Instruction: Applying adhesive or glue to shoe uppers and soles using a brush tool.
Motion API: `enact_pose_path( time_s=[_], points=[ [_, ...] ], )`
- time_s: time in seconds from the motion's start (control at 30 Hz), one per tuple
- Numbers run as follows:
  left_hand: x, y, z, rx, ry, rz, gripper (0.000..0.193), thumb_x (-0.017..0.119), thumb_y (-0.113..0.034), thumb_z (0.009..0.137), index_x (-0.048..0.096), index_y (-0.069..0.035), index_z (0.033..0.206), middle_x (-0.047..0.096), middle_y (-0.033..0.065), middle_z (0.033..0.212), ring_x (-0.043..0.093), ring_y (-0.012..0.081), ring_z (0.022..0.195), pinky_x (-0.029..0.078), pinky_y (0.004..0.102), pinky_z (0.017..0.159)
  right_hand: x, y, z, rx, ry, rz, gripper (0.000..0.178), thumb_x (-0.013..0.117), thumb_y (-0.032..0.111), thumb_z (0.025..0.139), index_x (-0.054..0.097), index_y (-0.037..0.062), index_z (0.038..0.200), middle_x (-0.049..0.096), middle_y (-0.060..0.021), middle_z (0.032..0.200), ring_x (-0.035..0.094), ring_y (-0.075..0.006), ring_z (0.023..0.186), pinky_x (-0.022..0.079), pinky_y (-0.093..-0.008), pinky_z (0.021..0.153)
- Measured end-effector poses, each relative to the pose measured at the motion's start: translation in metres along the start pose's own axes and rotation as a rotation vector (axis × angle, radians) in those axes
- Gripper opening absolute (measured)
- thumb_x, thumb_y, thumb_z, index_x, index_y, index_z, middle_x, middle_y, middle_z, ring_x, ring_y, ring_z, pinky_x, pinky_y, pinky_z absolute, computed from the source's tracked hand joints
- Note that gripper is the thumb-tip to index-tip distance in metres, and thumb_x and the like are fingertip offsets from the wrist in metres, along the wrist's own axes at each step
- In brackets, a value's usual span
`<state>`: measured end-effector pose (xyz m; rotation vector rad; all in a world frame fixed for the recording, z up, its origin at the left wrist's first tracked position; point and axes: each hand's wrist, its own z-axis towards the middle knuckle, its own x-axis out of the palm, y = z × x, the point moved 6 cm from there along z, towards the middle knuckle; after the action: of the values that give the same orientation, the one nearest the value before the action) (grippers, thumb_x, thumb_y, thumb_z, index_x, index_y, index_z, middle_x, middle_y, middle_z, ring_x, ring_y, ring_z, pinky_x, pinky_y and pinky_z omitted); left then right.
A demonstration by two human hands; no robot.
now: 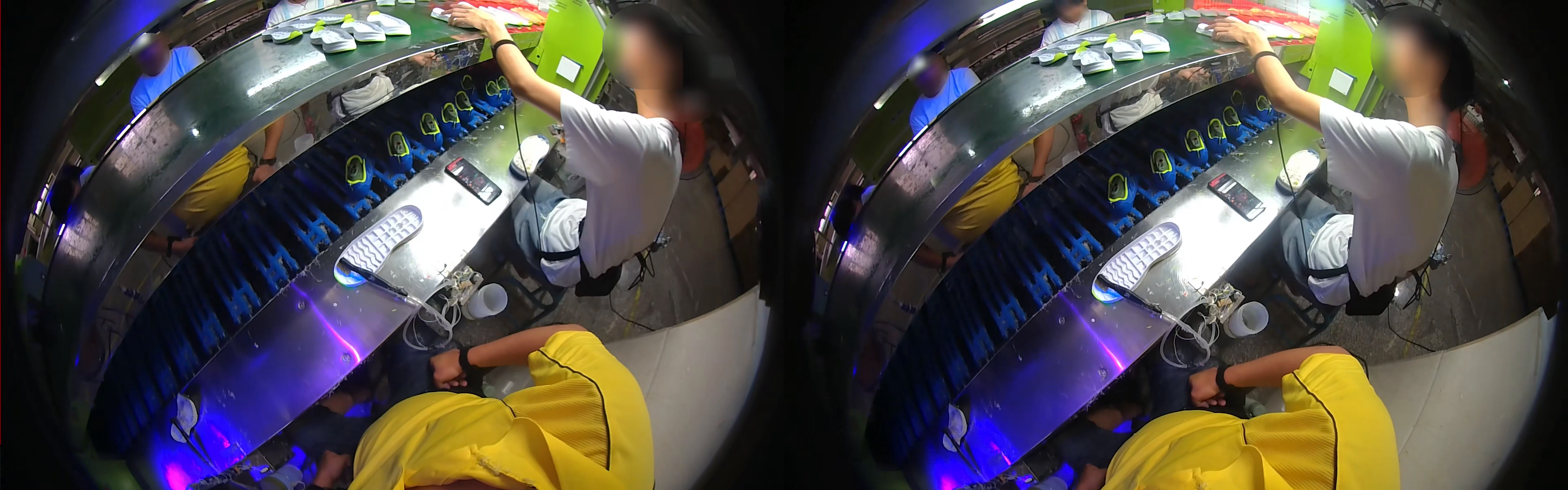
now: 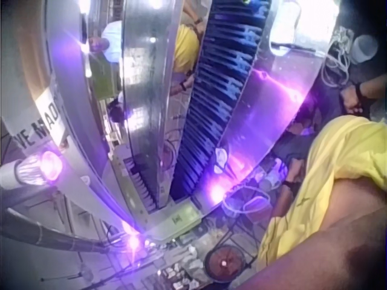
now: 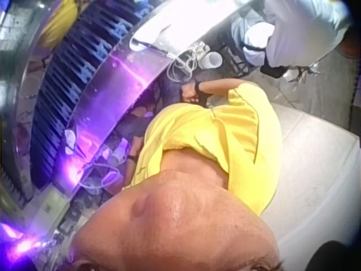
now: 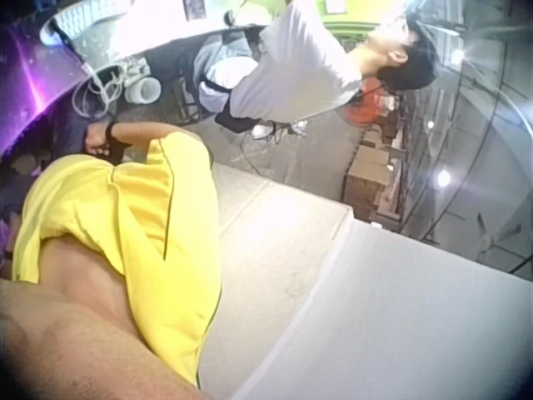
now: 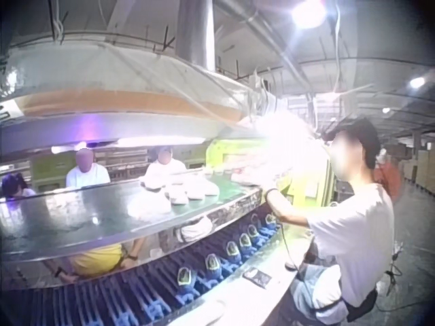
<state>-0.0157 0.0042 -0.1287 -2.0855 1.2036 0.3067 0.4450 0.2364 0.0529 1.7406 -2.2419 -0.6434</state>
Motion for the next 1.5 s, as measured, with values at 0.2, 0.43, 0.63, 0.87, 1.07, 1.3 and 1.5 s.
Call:
enact_pose_path(
  time_s=[0.2,0.43,0.63,0.87,1.07,1.3,1.5],
  points=[
    [-0.071,-0.13,-0.059,-0.183,0.051,-0.735,0.06,0.076,-0.033,0.094,0.064,0.003,0.141,0.072,0.0217,0.126,0.067,0.0211,0.1,0.055,0.0422,0.083,0.001,-0.011,-0.005,0.024,0.001,0.014,0.018,0.071,0.018,0.071,0.069,0.0018,0.062,0.068,-0.0103,0.058,0.072,-0.0246,0.052,0.053,-0.0348,0.049],
    [-0.045,-0.088,-0.052,-0.208,0.045,-0.549,0.056,0.068,-0.037,0.1,0.064,0.003,0.138,0.068,0.0191,0.13,0.065,0.0267,0.107,0.055,0.0445,0.088,0.0,-0.006,-0.006,-0.002,0.009,-0.005,0.018,0.071,0.018,0.071,0.069,0.0018,0.062,0.068,-0.0104,0.058,0.072,-0.0247,0.052,0.054,-0.035,0.049],
    [0.021,-0.025,-0.025,-0.217,0.022,-0.519,0.049,0.068,-0.038,0.099,0.063,0.0,0.129,0.065,0.016,0.121,0.062,0.0253,0.1,0.051,0.0437,0.082,0.003,-0.004,-0.017,0.001,0.01,0.031,0.017,0.07,0.016,0.07,0.069,0.0003,0.062,0.066,-0.0113,0.057,0.07,-0.0259,0.05,0.053,-0.0361,0.049],
    [0.06,0.008,-0.003,-0.234,-0.01,-0.491,0.041,0.067,-0.039,0.099,0.061,-0.003,0.119,0.061,0.0123,0.111,0.058,0.0237,0.091,0.047,0.0427,0.075,0.01,-0.007,-0.017,-0.016,0.01,0.029,0.019,0.069,0.017,0.069,0.068,0.0001,0.062,0.066,-0.0119,0.057,0.069,-0.0258,0.05,0.052,-0.0359,0.047],
    [0.077,0.017,-0.002,-0.272,-0.033,-0.469,0.036,0.066,-0.04,0.098,0.06,-0.007,0.111,0.058,0.0091,0.102,0.054,0.0223,0.083,0.043,0.0419,0.07,0.007,-0.004,-0.022,-0.018,0.002,0.02,0.018,0.07,0.017,0.07,0.068,0.0011,0.062,0.065,-0.0108,0.056,0.069,-0.0253,0.05,0.051,-0.0356,0.047],
    [0.088,0.02,-0.008,-0.324,-0.051,-0.44,0.032,0.065,-0.041,0.098,0.058,-0.01,0.1,0.054,0.0054,0.091,0.05,0.0207,0.074,0.039,0.0409,0.063,0.004,-0.003,-0.026,-0.007,-0.003,0.06,0.016,0.069,0.014,0.069,0.067,0.0003,0.062,0.064,-0.0106,0.055,0.068,-0.0258,0.048,0.052,-0.0361,0.047],
    [0.089,0.02,-0.012,-0.369,-0.068,-0.416,0.03,0.064,-0.042,0.097,0.057,-0.013,0.092,0.051,0.0022,0.082,0.047,0.0193,0.066,0.035,0.0401,0.058,0.006,-0.003,-0.023,-0.01,0.015,0.084,0.014,0.068,0.013,0.069,0.068,-0.0007,0.065,0.064,-0.0123,0.057,0.068,-0.027,0.047,0.052,-0.0372,0.045]
  ],
)
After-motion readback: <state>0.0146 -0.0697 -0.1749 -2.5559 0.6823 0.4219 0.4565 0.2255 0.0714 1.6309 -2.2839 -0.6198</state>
